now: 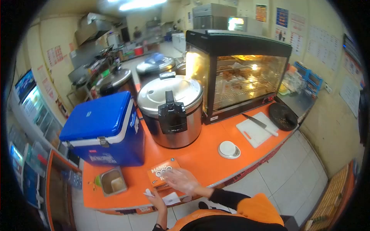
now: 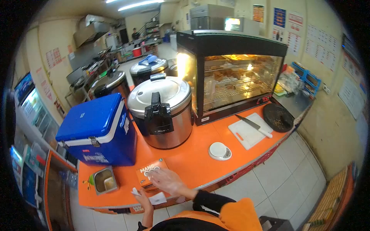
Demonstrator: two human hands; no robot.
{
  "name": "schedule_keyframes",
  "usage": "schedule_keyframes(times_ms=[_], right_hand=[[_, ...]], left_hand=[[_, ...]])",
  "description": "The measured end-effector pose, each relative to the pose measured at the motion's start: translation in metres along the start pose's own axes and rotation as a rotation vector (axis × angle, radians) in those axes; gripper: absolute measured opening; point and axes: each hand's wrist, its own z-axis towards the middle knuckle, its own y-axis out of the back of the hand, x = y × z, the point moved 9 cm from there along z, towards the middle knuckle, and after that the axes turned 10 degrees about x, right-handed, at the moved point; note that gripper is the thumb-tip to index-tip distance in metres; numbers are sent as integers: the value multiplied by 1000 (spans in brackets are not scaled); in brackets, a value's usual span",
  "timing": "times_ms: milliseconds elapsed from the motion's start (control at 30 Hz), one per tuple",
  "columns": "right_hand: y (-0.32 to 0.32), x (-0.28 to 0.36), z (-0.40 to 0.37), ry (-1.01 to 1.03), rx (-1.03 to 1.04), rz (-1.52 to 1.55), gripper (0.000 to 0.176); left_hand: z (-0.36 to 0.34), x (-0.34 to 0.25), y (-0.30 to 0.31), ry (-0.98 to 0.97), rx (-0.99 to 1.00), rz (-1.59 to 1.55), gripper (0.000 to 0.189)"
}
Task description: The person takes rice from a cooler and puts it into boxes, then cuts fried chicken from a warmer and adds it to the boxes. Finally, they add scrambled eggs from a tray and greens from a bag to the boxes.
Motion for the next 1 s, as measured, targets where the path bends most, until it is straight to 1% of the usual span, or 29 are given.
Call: schedule_keyframes(times_ms=[33,67,100,167,200,233,267,367,400,467,500,533,633,667,700,767,800,833,900,967,1000], right_hand=[[2,22,12,107,-125,-228,43],[2,46,17,222,-258,-448,42],[26,-11,-7,217,-84,-499,43],[16,-9,19,279,118,-475,45],[9,-14,25,295,95,-459,47],[6,-13,29,312,73,-444,49],[2,-20,33,279,126,-475,50],[9,-15,35,169,263,-566,53],[13,-13,37,150,297,-575,55],[17,-9,40,134,363,-567,61],[18,-5,38,143,360,-559,63],[18,-1,35,152,358,-551,65],[41,6,19,177,222,-565,69],[49,7,11,174,165,-571,71],[59,7,0,169,111,-574,73],[106,7,-41,118,119,-59,75],[126,-5,-67,97,153,378,72],[142,-22,-90,67,187,816,69],[164,-64,-119,-116,144,1102,58],[172,-115,-124,-147,75,904,47],[175,-128,-124,-188,84,851,43]], left_hand=[[1,29,13,48,-36,-45,46],[-6,39,33,91,-79,-91,46],[-30,31,-69,48,-90,-235,46],[-11,58,-55,77,-155,-301,40],[-12,55,-42,145,-160,-275,38],[-16,48,-44,222,-162,-269,37],[-17,43,-48,294,-159,-271,35],[-20,37,-50,326,-65,-270,31],[-20,39,-57,397,33,-369,28],[-15,56,-57,441,32,-470,27],[-14,61,-56,463,33,-520,26],[-17,41,-57,420,-11,-509,29],[-23,-11,-57,272,-199,-261,33],[-27,-28,-62,266,-208,-255,31],[-28,-31,-65,271,-156,-176,25],[-27,-36,-63,277,-51,-16,14],[-26,-37,-59,337,52,19,17],[-26,-43,-73,360,181,-56,19],[-35,-53,-102,411,438,-211,24],[-54,-19,-146,580,742,-196,33],[-53,-19,-156,572,725,-90,35]])
